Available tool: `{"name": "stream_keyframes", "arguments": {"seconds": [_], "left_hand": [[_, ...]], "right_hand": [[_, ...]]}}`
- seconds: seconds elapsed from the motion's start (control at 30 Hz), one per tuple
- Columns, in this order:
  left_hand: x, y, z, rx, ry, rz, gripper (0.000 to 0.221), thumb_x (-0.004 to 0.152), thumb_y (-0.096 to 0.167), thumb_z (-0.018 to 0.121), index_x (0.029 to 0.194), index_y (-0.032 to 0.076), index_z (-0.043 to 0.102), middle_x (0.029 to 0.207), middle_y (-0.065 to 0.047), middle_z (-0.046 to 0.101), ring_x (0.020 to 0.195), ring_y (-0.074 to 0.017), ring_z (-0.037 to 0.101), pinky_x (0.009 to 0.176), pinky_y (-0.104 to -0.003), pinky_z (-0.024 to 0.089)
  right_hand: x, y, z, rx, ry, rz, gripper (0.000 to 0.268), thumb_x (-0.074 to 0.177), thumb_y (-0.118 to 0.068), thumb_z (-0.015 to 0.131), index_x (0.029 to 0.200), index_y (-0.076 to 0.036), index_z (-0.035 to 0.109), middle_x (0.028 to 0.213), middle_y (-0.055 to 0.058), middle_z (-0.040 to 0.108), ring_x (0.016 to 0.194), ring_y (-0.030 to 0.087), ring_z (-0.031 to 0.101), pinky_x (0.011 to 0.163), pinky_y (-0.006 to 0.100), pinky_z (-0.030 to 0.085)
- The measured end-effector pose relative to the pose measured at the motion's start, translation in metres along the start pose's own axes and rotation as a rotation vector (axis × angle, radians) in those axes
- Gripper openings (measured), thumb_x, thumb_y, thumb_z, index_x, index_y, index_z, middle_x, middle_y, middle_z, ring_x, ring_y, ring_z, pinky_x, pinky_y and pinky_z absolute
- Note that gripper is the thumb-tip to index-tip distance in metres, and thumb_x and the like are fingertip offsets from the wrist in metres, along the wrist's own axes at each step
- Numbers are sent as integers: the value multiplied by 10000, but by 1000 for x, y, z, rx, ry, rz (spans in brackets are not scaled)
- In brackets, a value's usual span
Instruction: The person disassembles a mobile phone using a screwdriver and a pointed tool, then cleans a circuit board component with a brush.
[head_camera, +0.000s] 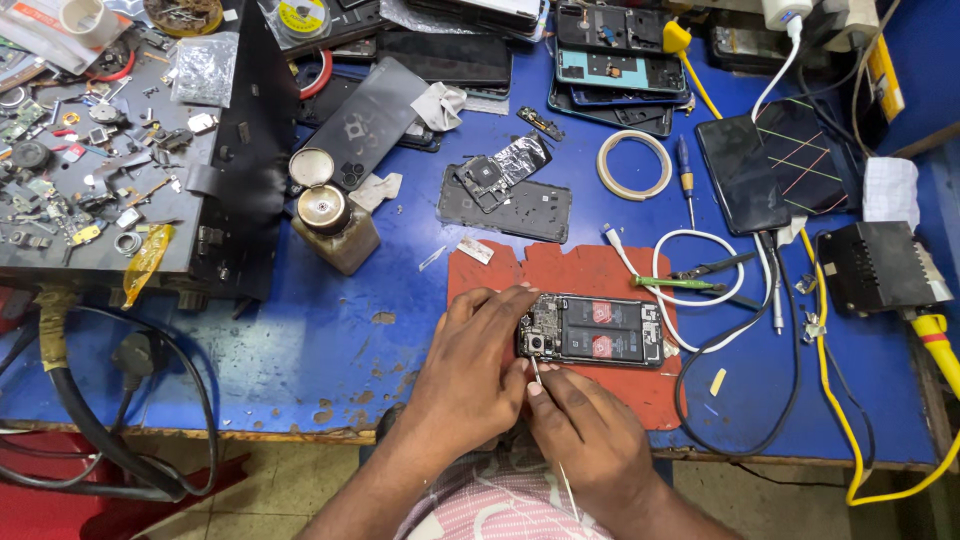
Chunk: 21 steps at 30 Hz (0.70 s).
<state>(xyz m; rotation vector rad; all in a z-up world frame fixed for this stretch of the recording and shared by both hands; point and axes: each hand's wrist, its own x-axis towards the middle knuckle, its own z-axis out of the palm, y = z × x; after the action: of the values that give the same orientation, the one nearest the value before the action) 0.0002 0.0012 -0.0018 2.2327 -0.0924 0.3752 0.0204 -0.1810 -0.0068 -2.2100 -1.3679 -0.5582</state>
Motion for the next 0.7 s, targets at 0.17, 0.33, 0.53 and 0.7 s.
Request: {"name": "stream_keyframes", "arguments": {"seconds": [0.17, 0.33, 0.53, 0.7], "left_hand": [[-2, 0, 3, 18, 42, 50, 628, 771, 90, 733, 1367, 35, 544, 1414, -146, 598, 1275, -360, 519, 1034, -475, 414], [-1, 1, 5, 78, 30, 110, 635, 778, 75, 729, 1378, 23, 528, 1428, -149, 584, 1285, -343, 524, 1017, -475, 414], [9, 7, 3, 1, -11, 101, 716, 750, 144, 825, 1389, 23, 525, 1376, -142, 607, 1271, -361, 526, 1036, -482, 397], [17, 12, 0, -83, -33, -29, 695, 722, 132, 849, 1353, 63, 565, 1265, -146, 636, 1228, -337, 558, 1028, -459, 423]], "right_hand": [[0, 1, -3, -34, 40, 15, 345, 774, -15, 782, 1094, 43, 666, 1092, 208, 708, 973, 367, 722, 788, 426, 609], [0, 6, -7, 64, 62, 32, 293, 797, 19, 771, 1069, 25, 663, 1064, 189, 717, 961, 359, 739, 786, 408, 617], [-17, 27, -17, 226, 157, 192, 167, 906, -38, 739, 1054, -28, 663, 1060, 140, 750, 978, 298, 770, 827, 369, 633], [-19, 57, -32, 184, 134, 361, 139, 964, -104, 696, 1090, -46, 697, 1087, 93, 777, 964, 245, 775, 823, 355, 617]]}}
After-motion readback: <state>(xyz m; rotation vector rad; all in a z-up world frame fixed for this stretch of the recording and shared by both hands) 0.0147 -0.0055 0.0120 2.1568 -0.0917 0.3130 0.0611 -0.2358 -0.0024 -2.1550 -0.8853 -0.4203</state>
